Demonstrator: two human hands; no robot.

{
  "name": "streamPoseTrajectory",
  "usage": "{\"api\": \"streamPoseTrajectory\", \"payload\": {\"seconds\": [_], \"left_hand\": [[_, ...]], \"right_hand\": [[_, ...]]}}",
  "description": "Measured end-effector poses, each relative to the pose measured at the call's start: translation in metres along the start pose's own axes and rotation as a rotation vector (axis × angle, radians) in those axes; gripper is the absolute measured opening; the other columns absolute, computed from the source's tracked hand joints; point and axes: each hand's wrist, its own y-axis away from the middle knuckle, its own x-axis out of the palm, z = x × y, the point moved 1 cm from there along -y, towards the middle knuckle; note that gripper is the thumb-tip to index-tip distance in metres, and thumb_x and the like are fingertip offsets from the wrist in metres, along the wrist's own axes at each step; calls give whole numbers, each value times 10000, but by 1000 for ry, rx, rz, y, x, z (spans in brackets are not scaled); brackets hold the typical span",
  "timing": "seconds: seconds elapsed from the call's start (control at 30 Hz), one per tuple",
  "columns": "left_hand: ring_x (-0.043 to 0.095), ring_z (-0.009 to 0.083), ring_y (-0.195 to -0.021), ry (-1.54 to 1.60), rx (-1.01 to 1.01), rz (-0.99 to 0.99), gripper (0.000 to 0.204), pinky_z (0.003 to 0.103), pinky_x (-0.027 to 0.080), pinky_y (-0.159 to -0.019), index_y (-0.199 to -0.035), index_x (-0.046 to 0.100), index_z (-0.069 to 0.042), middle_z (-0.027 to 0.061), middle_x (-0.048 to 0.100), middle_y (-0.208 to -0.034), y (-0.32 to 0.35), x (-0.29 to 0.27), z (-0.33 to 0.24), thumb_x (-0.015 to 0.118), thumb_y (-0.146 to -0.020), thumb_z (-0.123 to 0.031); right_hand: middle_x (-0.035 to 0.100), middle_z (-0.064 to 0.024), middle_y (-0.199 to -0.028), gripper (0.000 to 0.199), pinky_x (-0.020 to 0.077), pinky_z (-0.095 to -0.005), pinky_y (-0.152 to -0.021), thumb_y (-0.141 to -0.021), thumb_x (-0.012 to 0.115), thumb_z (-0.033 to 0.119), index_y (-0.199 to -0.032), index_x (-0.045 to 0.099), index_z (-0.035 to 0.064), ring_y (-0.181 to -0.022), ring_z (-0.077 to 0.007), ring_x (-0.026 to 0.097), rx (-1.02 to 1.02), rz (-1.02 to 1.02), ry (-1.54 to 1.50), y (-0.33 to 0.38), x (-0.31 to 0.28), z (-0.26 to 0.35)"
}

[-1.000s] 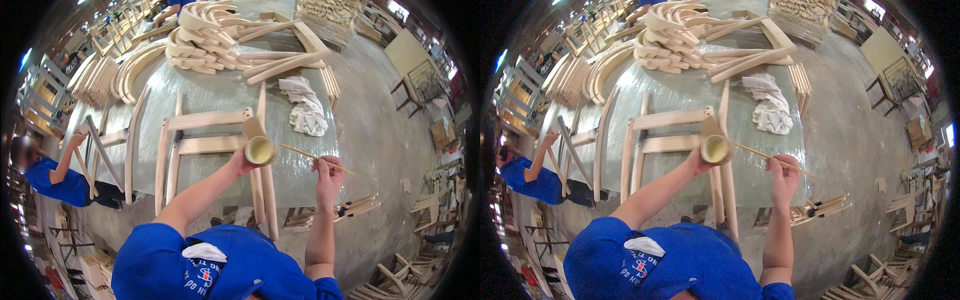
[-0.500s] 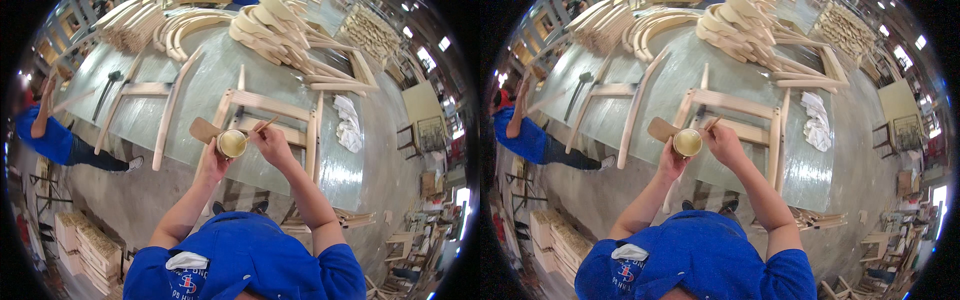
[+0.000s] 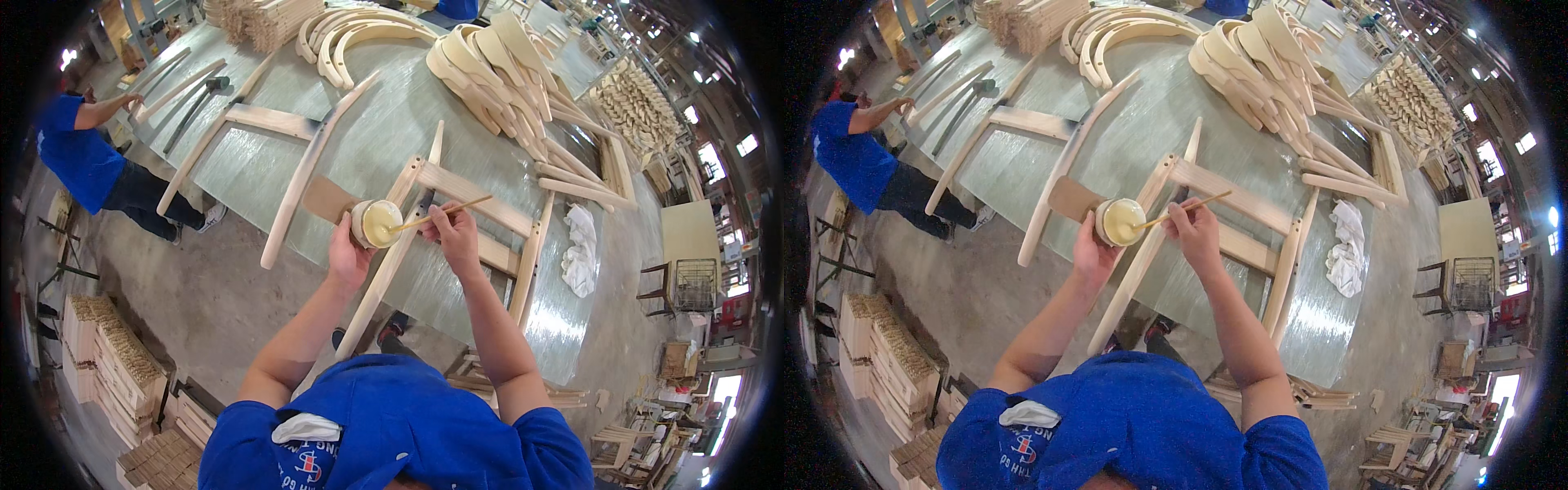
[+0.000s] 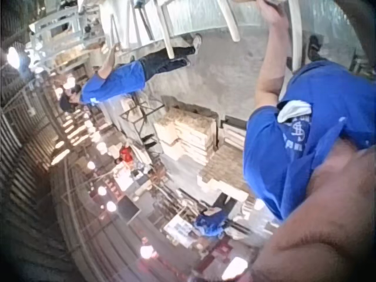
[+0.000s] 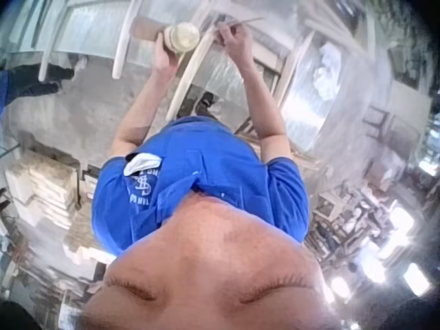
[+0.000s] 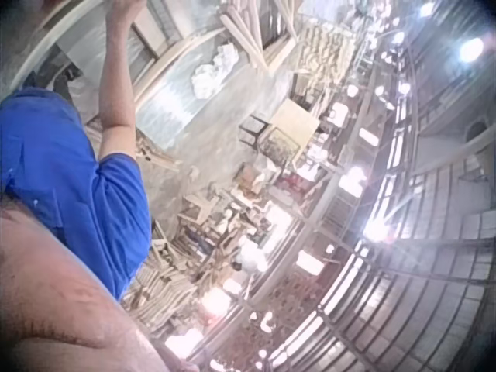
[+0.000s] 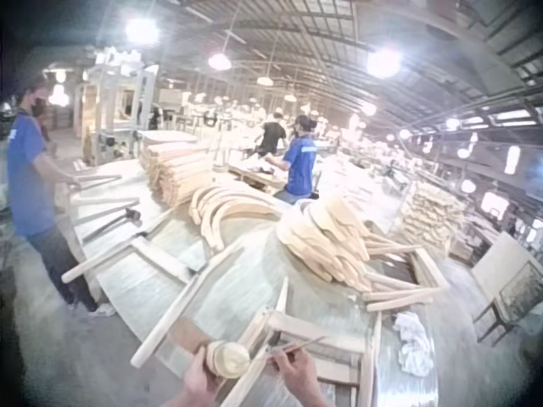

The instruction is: The person applies glue to curved wooden chair parts and rectangular chair frames using a brush and a small container. They dip the brush into the container, apply glue to the wood, and place the parts aside on the table.

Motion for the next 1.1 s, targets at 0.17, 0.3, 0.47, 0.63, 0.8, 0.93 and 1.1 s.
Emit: {"api": "streamPoseTrajectory", "payload": {"seconds": [0.17, 0.3, 0.47, 0.63, 0.8, 0.93, 1.1], "left_hand": [[534, 204, -1097, 23, -35, 8, 387, 405, 439, -917, -1212, 467, -66, 80, 542, -1207, -15, 18, 7, 313, -982, -336], [524, 221, -1117, 66, -36, -9, 412, 418, 427, -950, -1236, 456, -57, 90, 530, -1230, -34, 31, 15, 309, -981, -346], [481, 254, -1181, 43, -71, -34, 459, 443, 403, -996, -1262, 434, -57, 108, 488, -1282, -62, 53, 25, 262, -980, -375], [492, 261, -1170, 80, -71, -31, 472, 450, 417, -984, -1260, 433, -49, 115, 486, -1285, -90, 55, 42, 250, -978, -381], [491, 273, -1171, 102, -92, 13, 479, 459, 427, -970, -1264, 429, -45, 120, 486, -1285, -114, 53, 55, 241, -978, -381], [491, 277, -1170, 101, -99, -6, 475, 475, 428, -961, -1270, 425, -51, 122, 485, -1287, -122, 56, 57, 250, -977, -381], [492, 280, -1166, 87, -87, -46, 466, 493, 426, -957, -1273, 422, -64, 118, 482, -1288, -126, 61, 53, 262, -974, -383]], "right_hand": [[629, -93, -768, 108, 526, -279, -614, -898, 550, 145, -868, 530, 43, -651, -147, 612, 234, 26, -424, -20, -22, -15], [635, -114, -829, 57, 527, -289, -663, -870, 551, 77, -907, 539, 36, -706, -159, 617, 97, 113, -523, -37, -40, -11], [636, -98, -810, 76, 524, -284, -643, -832, 572, 62, -904, 551, 49, -691, -158, 615, 124, -27, -581, -60, -58, -26], [575, -24, -673, 204, 488, -261, -506, -854, 620, 214, -726, 501, 110, -589, -105, 563, 307, -186, -573, -76, -61, -44], [525, 0, -633, 233, 482, -265, -503, -861, 618, 221, -706, 482, 114, -566, -101, 536, 361, -230, -621, -88, -65, -46], [540, -11, -652, 207, 490, -270, -529, -867, 603, 188, -716, 490, 100, -575, -117, 541, 398, -217, -654, -98, -64, -45], [564, -31, -679, 166, 513, -281, -574, -862, 598, 170, -754, 524, 68, -623, -141, 578, 399, -213, -696, -108, -67, -59]]}}
